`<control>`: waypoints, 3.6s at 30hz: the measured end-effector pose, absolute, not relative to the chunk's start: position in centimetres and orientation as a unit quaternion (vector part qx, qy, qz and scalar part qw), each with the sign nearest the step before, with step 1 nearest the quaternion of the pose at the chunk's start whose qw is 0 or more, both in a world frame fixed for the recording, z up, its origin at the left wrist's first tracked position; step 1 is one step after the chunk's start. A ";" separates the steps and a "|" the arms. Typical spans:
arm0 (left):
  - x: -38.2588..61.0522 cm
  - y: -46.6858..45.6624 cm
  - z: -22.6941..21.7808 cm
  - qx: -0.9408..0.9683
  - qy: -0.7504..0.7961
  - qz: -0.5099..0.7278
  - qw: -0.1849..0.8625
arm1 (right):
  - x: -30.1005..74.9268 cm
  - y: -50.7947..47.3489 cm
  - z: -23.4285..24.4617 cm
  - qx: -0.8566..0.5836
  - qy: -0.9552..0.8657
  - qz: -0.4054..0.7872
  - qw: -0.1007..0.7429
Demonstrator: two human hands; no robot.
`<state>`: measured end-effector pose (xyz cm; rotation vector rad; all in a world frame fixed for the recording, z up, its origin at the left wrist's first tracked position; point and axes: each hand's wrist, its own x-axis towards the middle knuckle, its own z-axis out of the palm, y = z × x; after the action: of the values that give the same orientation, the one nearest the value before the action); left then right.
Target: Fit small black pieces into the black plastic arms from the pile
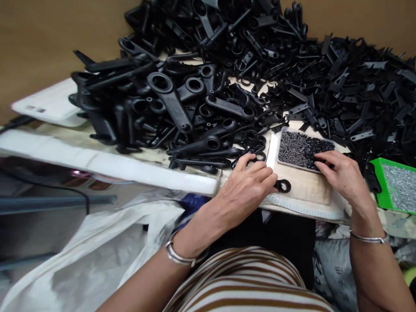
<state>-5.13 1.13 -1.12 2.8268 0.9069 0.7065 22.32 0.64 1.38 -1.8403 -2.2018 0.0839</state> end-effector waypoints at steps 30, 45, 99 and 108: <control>-4.5 -0.2 -2.1 0.917 0.301 0.244 0.101 | 21.1 2.3 1.9 -0.656 -0.749 0.031 0.083; -0.1 7.6 -0.4 0.925 0.313 0.215 -0.004 | 22.1 0.5 1.2 -0.679 -0.632 0.174 0.332; -0.2 4.1 1.3 0.453 0.295 0.435 0.720 | 15.6 -1.7 1.6 -0.584 -0.561 0.288 0.511; 0.4 3.5 1.0 0.545 0.312 0.485 0.608 | 14.3 -2.9 2.3 -0.641 -0.628 0.104 0.429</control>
<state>0.38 3.46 1.00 1.2601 0.7210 1.1214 14.34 -2.87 2.35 -1.6015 -1.5676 0.2588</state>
